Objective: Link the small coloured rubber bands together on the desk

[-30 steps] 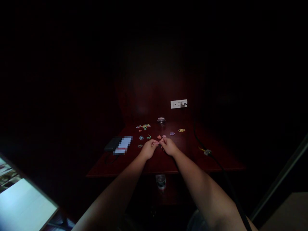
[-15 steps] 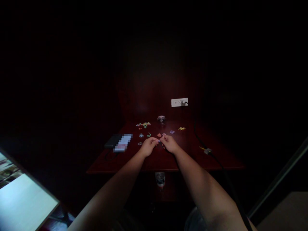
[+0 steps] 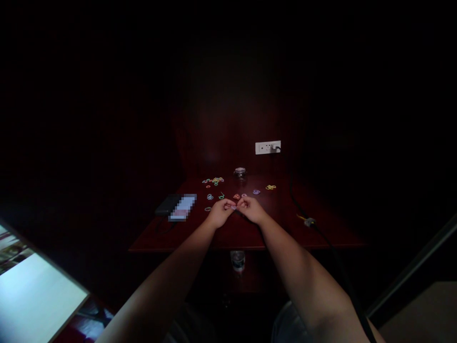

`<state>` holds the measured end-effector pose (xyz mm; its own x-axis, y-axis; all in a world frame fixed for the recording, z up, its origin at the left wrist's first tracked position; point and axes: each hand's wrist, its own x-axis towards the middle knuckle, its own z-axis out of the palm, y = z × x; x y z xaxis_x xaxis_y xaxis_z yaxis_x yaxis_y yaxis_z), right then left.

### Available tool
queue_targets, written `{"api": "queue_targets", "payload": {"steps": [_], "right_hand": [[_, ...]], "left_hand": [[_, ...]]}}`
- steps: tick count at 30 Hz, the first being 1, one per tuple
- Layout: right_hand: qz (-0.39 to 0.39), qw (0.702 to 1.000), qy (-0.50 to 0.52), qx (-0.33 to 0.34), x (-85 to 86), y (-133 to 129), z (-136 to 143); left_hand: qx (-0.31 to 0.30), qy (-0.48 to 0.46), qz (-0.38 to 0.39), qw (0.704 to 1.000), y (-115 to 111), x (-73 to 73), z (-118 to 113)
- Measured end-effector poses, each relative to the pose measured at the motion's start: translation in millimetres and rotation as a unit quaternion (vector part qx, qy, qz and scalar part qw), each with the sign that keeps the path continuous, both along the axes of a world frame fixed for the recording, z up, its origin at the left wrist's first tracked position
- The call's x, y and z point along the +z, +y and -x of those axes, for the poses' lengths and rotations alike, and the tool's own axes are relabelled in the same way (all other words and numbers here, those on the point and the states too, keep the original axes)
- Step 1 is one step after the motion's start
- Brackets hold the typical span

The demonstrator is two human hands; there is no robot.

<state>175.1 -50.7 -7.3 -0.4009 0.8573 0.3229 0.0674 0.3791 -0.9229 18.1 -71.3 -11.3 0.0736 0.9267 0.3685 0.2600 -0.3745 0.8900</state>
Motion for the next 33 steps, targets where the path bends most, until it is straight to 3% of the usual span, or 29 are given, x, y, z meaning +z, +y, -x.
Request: {"api": "queue_targets", "payload": {"steps": [7,15,25,33], "right_hand": [[-0.005,1.000,-0.003,0.015,1.2,-2.2,1.8],[-0.030,0.998,-0.039,-0.048,-4.0,3.5,-0.4],[-0.035,0.995,-0.076,-0.062,1.3,-2.3,-0.9],[-0.059,0.992,-0.068,-0.093,-2.7,1.5,-1.0]], "left_hand": [[0.008,0.007,0.005,1.000,-0.9,-0.1,-0.1],[-0.036,0.003,0.048,0.998,-3.7,1.6,-2.3],[0.004,0.041,0.028,0.999,-6.4,2.7,-0.7],[-0.009,0.053,0.035,0.998,-9.5,5.8,-2.4]]}}
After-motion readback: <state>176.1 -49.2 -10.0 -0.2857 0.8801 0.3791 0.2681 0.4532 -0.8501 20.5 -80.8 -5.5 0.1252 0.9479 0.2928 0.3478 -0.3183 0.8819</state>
